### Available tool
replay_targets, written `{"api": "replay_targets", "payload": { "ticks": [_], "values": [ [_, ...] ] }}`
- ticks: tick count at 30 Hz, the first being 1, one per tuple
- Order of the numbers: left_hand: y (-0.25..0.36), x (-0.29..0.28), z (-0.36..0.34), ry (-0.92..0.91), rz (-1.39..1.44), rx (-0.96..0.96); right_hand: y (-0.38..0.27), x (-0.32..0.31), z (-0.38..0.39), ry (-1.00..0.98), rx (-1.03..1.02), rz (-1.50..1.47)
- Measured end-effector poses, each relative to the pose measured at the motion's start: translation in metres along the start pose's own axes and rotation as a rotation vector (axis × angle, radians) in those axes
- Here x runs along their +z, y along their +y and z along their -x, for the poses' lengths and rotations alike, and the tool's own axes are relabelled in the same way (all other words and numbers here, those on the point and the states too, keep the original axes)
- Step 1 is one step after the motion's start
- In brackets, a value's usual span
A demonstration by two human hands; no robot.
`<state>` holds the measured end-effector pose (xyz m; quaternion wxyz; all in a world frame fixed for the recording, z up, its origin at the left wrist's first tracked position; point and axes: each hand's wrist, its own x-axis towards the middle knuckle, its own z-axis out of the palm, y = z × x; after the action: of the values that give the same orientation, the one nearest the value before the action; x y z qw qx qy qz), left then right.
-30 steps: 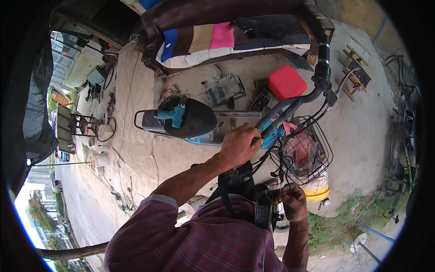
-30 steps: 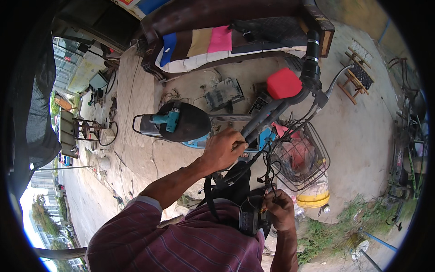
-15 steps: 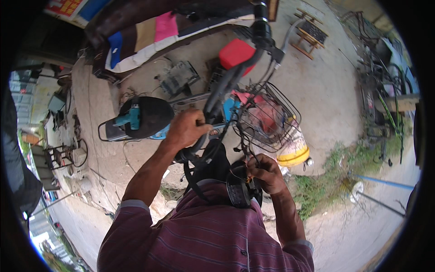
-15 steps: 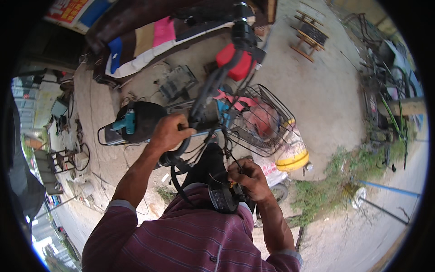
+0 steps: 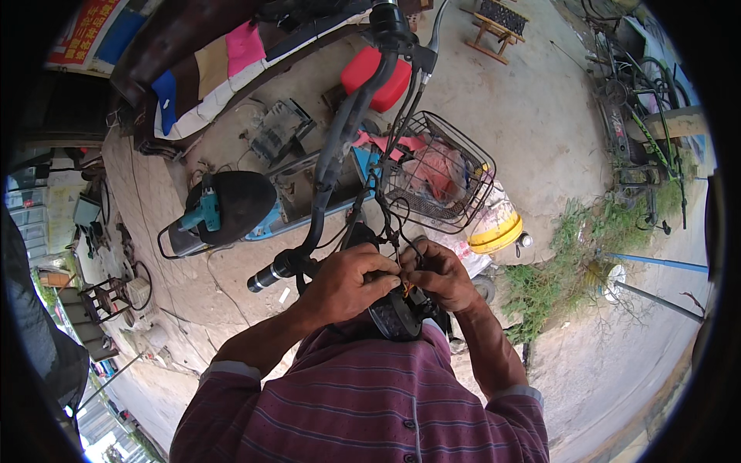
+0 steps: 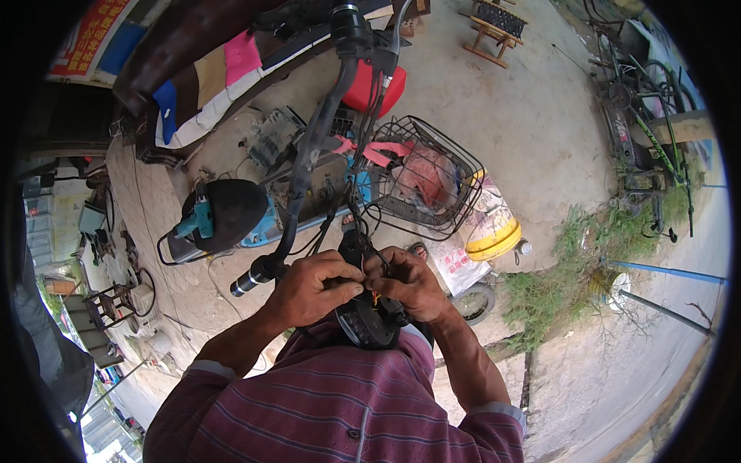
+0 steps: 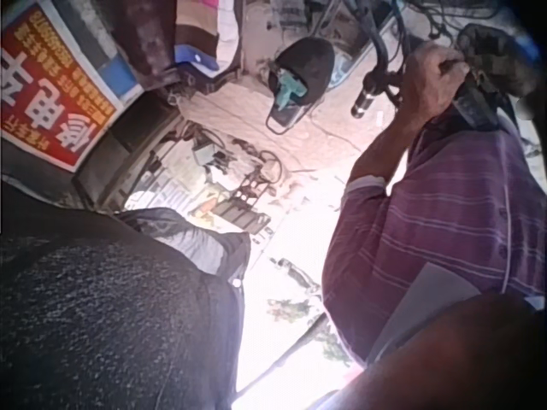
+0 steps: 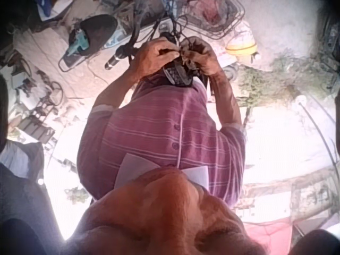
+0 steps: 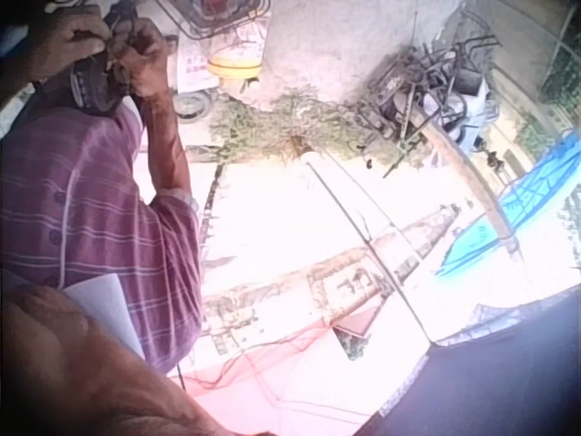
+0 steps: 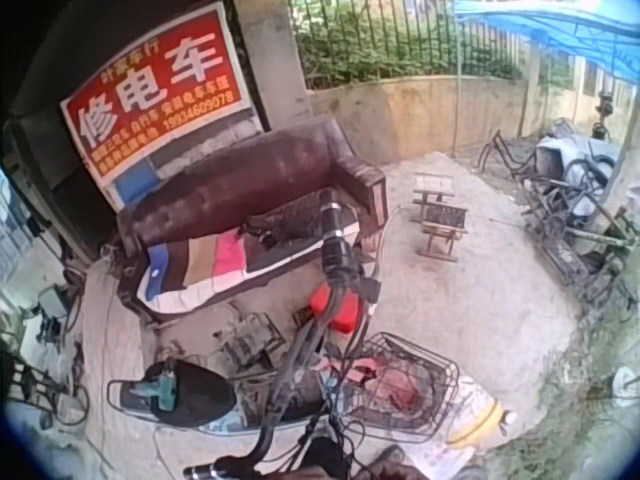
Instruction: The person works on the handlebar area of an electric bicycle. They use a cordless drill to remove screws from the handlebar stem, then remove a control unit and begin stripping and twisting wires.
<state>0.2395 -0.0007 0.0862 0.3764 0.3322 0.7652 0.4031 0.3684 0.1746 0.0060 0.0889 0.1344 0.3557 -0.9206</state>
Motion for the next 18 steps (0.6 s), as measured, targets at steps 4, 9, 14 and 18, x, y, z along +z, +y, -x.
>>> {"api": "replay_targets", "payload": {
  "ticks": [4, 9, 14, 18],
  "values": [
    [-0.005, 0.012, -0.002, 0.041, 0.127, -0.074, 0.002, -0.002, 0.000, 0.009, -0.032, -0.034],
    [-0.010, 0.014, -0.006, -0.027, 0.278, -0.216, 0.003, -0.003, 0.001, 0.022, -0.028, -0.058],
    [-0.016, 0.012, -0.005, -0.055, 0.285, -0.206, -0.006, 0.016, 0.003, 0.029, -0.011, 0.073],
    [-0.014, 0.004, 0.002, -0.079, 0.312, -0.257, -0.007, 0.022, 0.002, 0.047, 0.022, 0.180]
  ]
}}
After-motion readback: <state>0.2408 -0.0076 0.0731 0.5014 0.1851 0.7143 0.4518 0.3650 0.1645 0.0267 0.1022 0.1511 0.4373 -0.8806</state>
